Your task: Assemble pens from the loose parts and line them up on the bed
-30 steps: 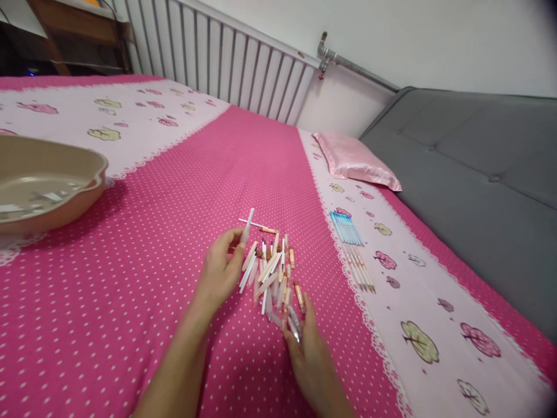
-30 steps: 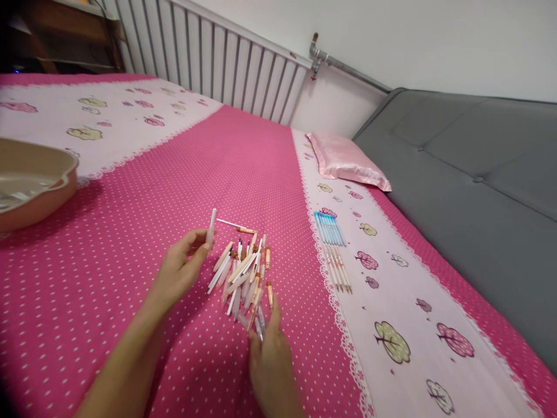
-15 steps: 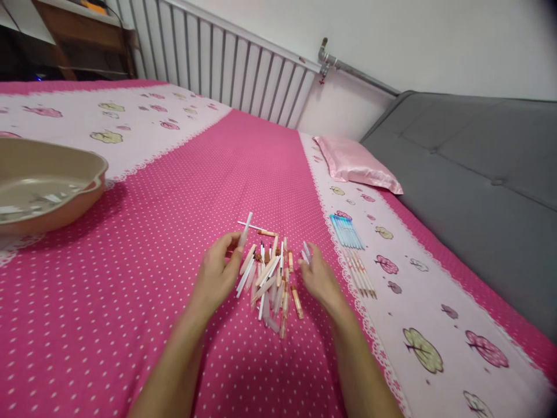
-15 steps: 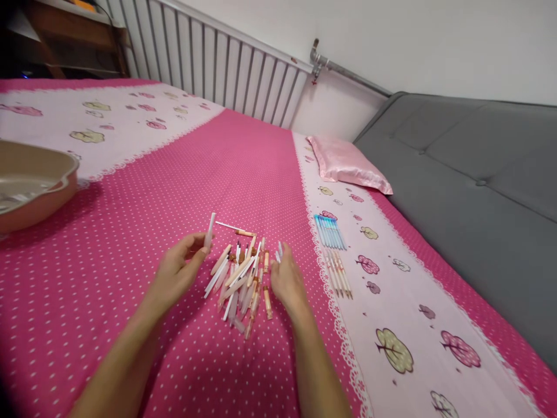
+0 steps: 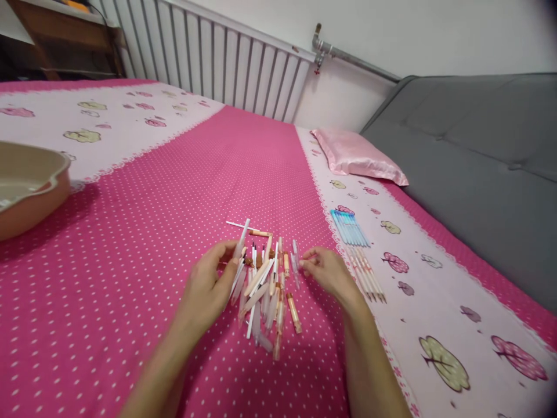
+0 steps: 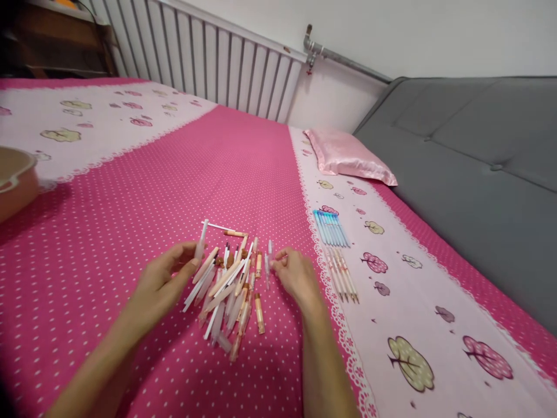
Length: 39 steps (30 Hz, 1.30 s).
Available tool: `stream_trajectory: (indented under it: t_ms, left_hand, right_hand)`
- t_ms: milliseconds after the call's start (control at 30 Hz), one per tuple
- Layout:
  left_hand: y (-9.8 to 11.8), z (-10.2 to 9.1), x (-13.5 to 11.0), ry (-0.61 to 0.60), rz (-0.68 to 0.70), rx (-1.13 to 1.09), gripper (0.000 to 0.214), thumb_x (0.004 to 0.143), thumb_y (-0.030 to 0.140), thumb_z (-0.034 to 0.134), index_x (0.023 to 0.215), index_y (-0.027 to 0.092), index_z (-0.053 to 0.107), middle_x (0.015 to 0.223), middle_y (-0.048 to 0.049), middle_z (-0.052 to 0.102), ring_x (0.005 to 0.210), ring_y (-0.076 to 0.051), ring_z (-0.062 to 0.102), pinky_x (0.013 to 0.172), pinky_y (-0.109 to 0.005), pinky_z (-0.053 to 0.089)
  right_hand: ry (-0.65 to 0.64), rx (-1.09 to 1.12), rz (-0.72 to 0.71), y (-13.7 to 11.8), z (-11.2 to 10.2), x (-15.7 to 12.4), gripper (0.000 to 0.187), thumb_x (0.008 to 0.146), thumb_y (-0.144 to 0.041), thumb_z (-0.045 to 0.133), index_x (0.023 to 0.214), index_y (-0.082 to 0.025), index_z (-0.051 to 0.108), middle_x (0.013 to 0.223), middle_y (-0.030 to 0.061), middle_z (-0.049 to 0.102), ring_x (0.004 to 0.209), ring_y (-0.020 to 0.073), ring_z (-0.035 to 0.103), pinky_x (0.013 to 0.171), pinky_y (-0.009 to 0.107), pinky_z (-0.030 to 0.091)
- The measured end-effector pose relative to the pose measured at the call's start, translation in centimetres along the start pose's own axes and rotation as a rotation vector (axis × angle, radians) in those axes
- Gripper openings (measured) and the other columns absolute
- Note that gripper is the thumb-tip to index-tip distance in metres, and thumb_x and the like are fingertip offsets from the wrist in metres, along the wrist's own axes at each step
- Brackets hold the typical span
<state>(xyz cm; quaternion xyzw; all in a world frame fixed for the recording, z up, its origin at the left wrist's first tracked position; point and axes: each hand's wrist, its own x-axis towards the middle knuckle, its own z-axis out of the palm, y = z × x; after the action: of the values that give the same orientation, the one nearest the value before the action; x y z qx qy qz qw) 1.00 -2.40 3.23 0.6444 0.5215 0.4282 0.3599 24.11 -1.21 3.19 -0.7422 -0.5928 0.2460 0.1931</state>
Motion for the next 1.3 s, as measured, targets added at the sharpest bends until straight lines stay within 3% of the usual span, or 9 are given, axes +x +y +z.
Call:
stream_trajectory:
  t_ms: [233, 533, 633, 733, 900, 1067, 1300]
  left_hand:
    - [0.6, 0.4, -0.3, -0.003, -0.018, 0.017, 0.029, 0.085, 0.034, 0.046, 0.105, 0.017, 0.058, 0.103, -0.0076, 0.065, 0.089, -0.021, 0.061, 0.077, -0.034, 0.046]
    - [0.4, 1.7, -0.3, -0.096, -0.043, -0.051, 0.031, 0.083, 0.037, 0.049, 0.107, 0.018, 0.056, 0.106, -0.0070, 0.064, 0.091, -0.021, 0.060, 0.076, -0.032, 0.047]
    - [0.5, 2.2, -0.4, -0.125, -0.060, -0.092, 0.033, 0.083, 0.038, 0.049, 0.109, 0.018, 0.055, 0.106, -0.0069, 0.063, 0.090, -0.021, 0.060, 0.078, -0.033, 0.047]
    - [0.9, 2.5, -0.7, -0.162, -0.068, -0.133, 0.030, 0.084, 0.037, 0.048, 0.107, 0.019, 0.055, 0.102, -0.0057, 0.063, 0.087, -0.020, 0.059, 0.077, -0.033, 0.046]
    - [1.7, 2.8, -1.2, -0.243, -0.076, -0.192, 0.026, 0.086, 0.035, 0.044, 0.104, 0.019, 0.055, 0.102, -0.0057, 0.062, 0.088, -0.019, 0.058, 0.076, -0.032, 0.046]
    - [2.2, 2.9, -1.4, -0.303, -0.088, -0.189, 0.023, 0.087, 0.033, 0.043, 0.100, 0.019, 0.055, 0.093, -0.0041, 0.061, 0.084, -0.019, 0.057, 0.073, -0.031, 0.044]
    - [2.7, 2.8, -1.4, -0.370, -0.078, -0.171, 0.021, 0.087, 0.028, 0.041, 0.095, 0.018, 0.057, 0.082, -0.0020, 0.061, 0.075, -0.017, 0.057, 0.068, -0.029, 0.042]
  right_hand:
    - [-0.005, -0.168, 0.041, -1.3, 1.3, -0.6, 0.025, 0.077, -0.038, 0.058, 0.090, -0.016, 0.057, 0.075, 0.0058, 0.066, 0.067, 0.0189, 0.060, 0.056, 0.027, 0.037]
    - [-0.069, -0.041, 0.031, -1.2, 1.2, -0.6, 0.035, 0.065, -0.032, 0.069, 0.093, -0.019, 0.053, 0.068, 0.0023, 0.063, 0.057, 0.0174, 0.057, 0.048, 0.026, 0.036]
    - [-0.108, 0.120, 0.036, -1.5, 0.3, -0.7, 0.037, 0.066, -0.025, 0.066, 0.099, -0.016, 0.053, 0.065, 0.0006, 0.062, 0.055, 0.0158, 0.057, 0.049, 0.025, 0.038]
    - [-0.102, 0.473, -0.013, -2.1, -0.7, -0.9, 0.046, 0.070, -0.023, 0.063, 0.112, -0.013, 0.048, 0.067, -0.0009, 0.061, 0.060, 0.0139, 0.059, 0.056, 0.026, 0.043]
    - [0.066, 1.015, -0.117, -2.9, -1.5, -1.3, 0.052, 0.067, -0.031, 0.071, 0.111, -0.013, 0.051, 0.074, -0.0004, 0.062, 0.066, 0.0122, 0.060, 0.059, 0.024, 0.045]
    - [0.240, 1.157, -0.199, -3.9, -1.8, -2.0, 0.041, 0.068, -0.031, 0.072, 0.104, -0.017, 0.057, 0.078, 0.0010, 0.065, 0.068, 0.0111, 0.059, 0.058, 0.021, 0.045]
    - [0.236, 1.144, -0.246, -4.3, -1.7, -2.4, 0.034, 0.070, -0.029, 0.071, 0.100, -0.019, 0.058, 0.081, 0.0011, 0.065, 0.071, 0.0114, 0.060, 0.055, 0.020, 0.044]
